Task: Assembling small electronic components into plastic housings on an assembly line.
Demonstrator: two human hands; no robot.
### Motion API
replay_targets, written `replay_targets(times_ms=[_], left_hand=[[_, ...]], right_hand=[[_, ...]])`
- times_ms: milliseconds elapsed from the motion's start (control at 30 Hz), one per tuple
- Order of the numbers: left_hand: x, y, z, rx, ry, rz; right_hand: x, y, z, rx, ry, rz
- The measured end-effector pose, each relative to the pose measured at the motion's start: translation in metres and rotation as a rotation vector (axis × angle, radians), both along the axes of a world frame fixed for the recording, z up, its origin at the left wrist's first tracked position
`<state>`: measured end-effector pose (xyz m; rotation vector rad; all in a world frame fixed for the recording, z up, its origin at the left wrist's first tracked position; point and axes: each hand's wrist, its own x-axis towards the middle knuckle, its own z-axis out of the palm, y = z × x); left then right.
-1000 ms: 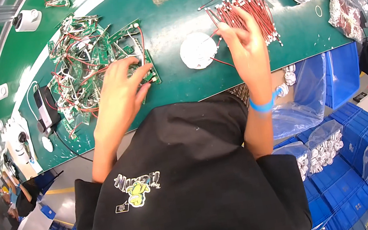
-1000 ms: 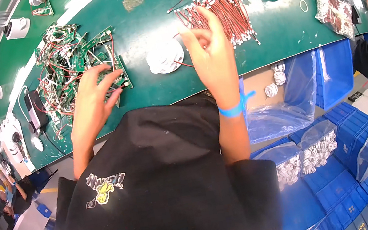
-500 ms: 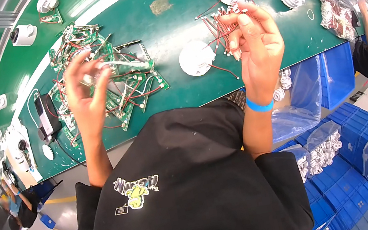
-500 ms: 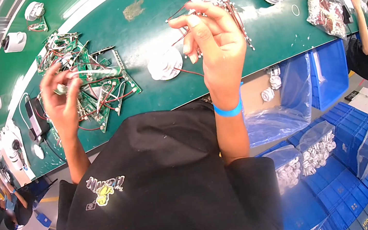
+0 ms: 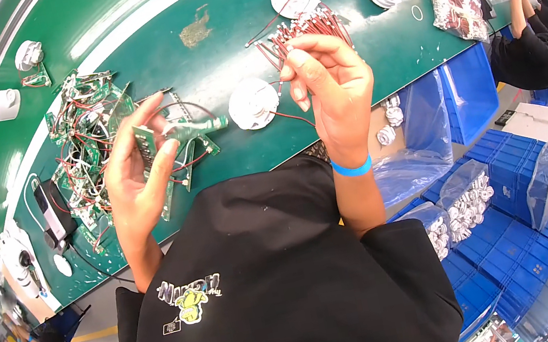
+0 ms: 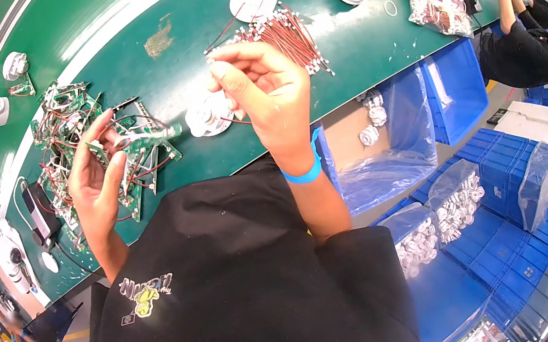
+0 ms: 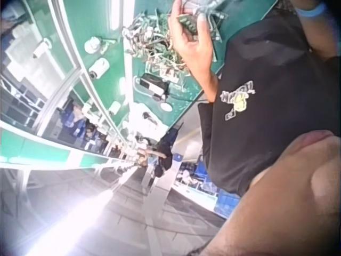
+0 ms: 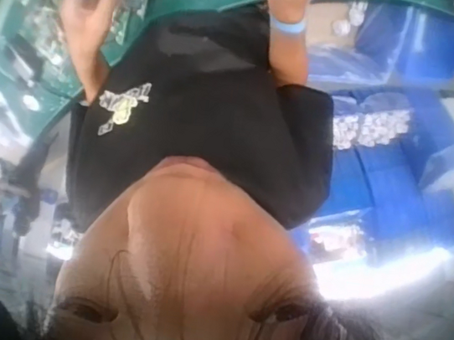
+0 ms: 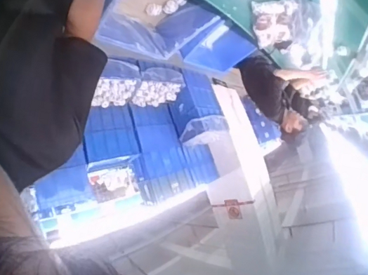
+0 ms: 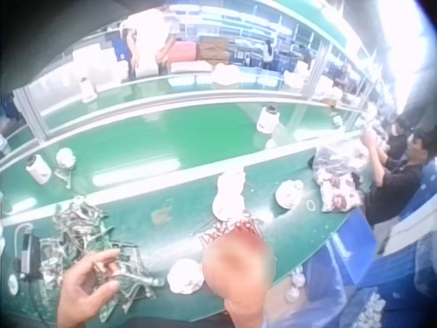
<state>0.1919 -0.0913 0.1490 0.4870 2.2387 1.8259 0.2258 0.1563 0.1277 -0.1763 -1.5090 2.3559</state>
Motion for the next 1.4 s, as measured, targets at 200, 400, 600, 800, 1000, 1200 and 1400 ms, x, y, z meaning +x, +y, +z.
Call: replay_targets(times_ms=[200,400,600,800,1000,1200,1400], left_hand=[[0.004,0.019,0.007,-0.356,0.154,0.056],[0.004,0.024,0.001,-0.106,0.012,-0.074],[0.01,0.037,-0.017,0.125,-0.012,-0.041],[0.008,0.041,-0.024,0.244,-0.052,-0.015],[0.01,0.038,-0.029,0.358,-0.356,0.016],[-0.001,0.028,-0.038,0.636,-1.113,-0.105],[0.004,0.026,-0.049,0.668,-1.164,-0.223]], right_hand=[[0.003,-0.015,0.006,0.281,-0.014,-0.05],[0.008,-0.031,0.014,0.734,0.131,0.002],[0.014,-0.046,0.003,0.55,-0.026,0.029],[0.013,-0.045,0.002,0.531,-0.035,0.093],[0.015,-0.045,-0.002,0.675,0.033,0.088],[0.003,-0.026,-0.018,1.264,0.559,-0.063],[0.006,-0.015,-0.018,1.436,0.677,-0.039]])
